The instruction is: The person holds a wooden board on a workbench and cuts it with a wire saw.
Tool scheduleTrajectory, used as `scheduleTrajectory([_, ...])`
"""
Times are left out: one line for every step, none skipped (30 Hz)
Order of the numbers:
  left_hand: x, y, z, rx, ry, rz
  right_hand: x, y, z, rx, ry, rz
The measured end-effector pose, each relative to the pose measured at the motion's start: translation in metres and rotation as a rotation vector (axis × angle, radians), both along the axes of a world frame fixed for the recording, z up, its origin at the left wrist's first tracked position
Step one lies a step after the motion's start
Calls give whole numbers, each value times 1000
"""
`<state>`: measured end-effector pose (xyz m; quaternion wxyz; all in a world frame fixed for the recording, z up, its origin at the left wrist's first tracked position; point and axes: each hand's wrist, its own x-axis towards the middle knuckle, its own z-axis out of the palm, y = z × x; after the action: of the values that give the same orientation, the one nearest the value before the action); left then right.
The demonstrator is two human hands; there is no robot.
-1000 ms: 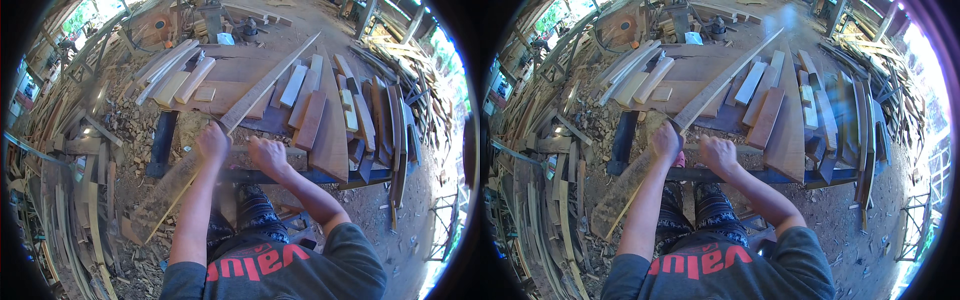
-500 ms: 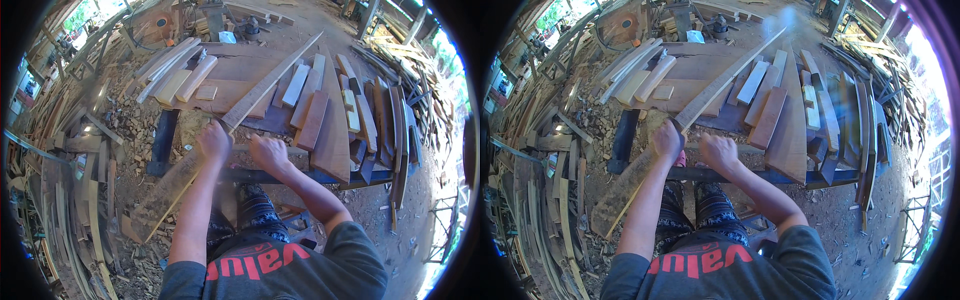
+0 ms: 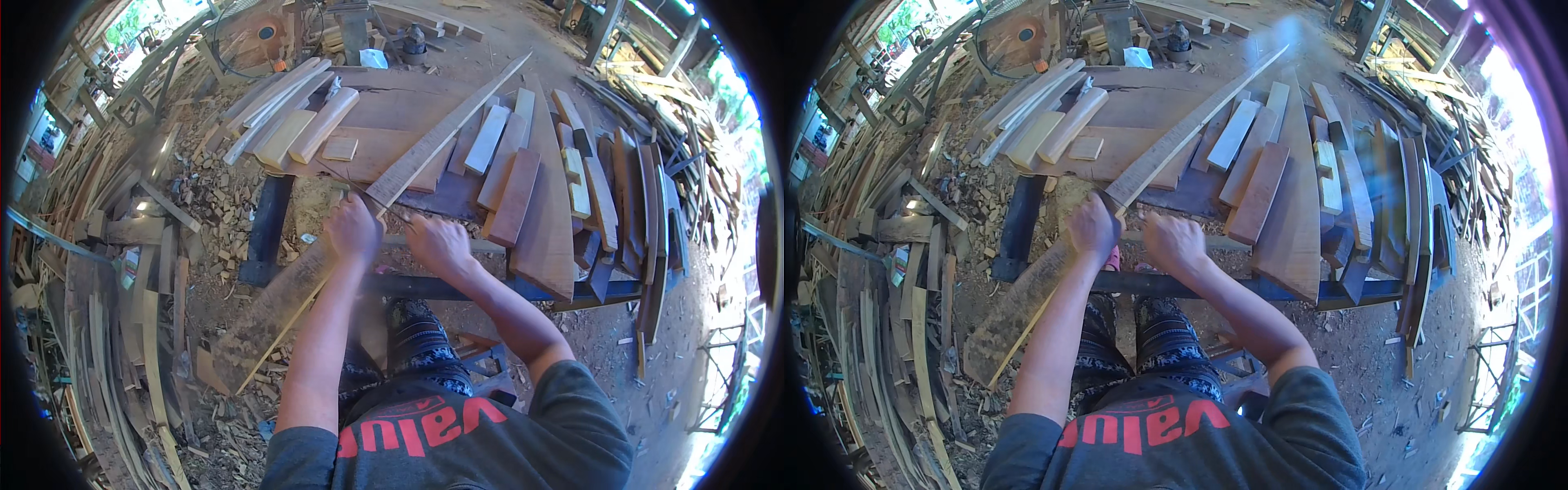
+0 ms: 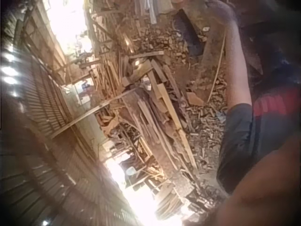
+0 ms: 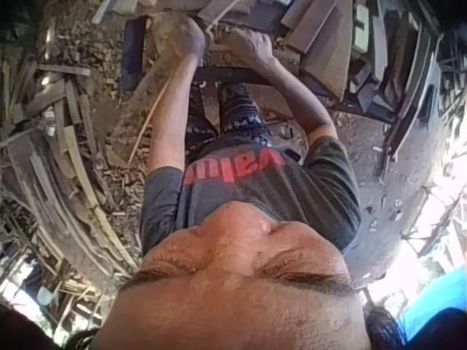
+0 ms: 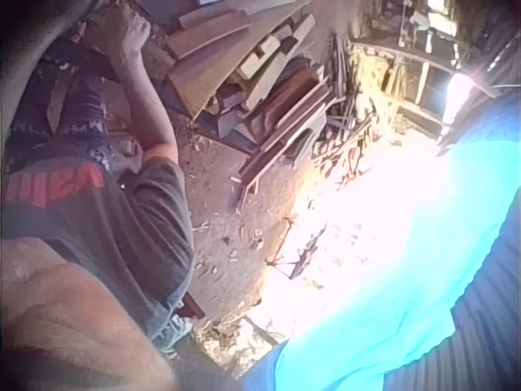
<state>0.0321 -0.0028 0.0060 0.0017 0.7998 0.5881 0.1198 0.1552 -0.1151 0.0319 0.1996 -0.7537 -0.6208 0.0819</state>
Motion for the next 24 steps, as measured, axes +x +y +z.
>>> scheduleTrajectory([0,1,-2,41,-16,-17,6,-16,6,-67,-4,-20])
scheduleTrajectory([0,0,-3,82,-30,-33,11,-33,10,-72,-5,-19])
scheduleTrajectory([-1,0,-2,76,-30,-31,15,-50,14,-95,6,-44])
scheduleTrajectory([0,0,0,78,-34,-34,16,-58,16,-116,18,-69])
scheduleTrajectory([0,0,2,81,-37,-37,14,-55,17,-121,20,-65])
scheduleTrajectory([1,-1,3,80,-35,-40,12,-51,20,-117,40,-73])
scheduleTrajectory([2,0,3,42,-13,-31,9,-43,22,-110,59,-79])
scheduleTrajectory([2,0,3,6,9,-22,5,-28,14,-108,61,-80])
scheduleTrajectory([4,0,3,14,8,-26,2,-7,1,-52,36,-53])
scheduleTrajectory([4,0,1,29,14,-19,-2,8,-3,3,12,-19])
scheduleTrajectory([4,0,-1,44,20,-13,-1,14,-4,11,12,-17])
scheduleTrajectory([2,-1,-1,48,23,-9,-3,19,-2,27,24,-5])
scheduleTrajectory([1,-1,-2,62,28,-13,-5,21,0,42,34,7])
scheduleTrajectory([0,-1,-3,75,33,-18,-4,16,1,43,36,9])
scheduleTrajectory([1,-2,-1,68,31,-23,2,2,1,9,27,-2])
scheduleTrajectory([1,-4,6,43,34,-13,7,-12,2,-23,20,-6])
scheduleTrajectory([0,-5,9,16,37,-2,12,-28,5,-29,21,-3])
scheduleTrajectory([0,-5,10,13,34,-1,17,-46,13,-80,30,-28])
scheduleTrajectory([1,-4,9,34,-1,-13,20,-56,16,-133,42,-53])
scheduleTrajectory([2,-4,8,55,-35,-24,19,-55,17,-137,43,-53])
scheduleTrajectory([3,-4,7,50,-34,-30,17,-54,19,-123,48,-60])
scheduleTrajectory([3,-2,4,49,-38,-30,15,-49,21,-104,52,-63])
scheduleTrajectory([2,-1,3,48,-41,-30,10,-35,12,-101,54,-64])
scheduleTrajectory([3,0,0,55,-42,-34,4,-13,-3,-47,42,-47])
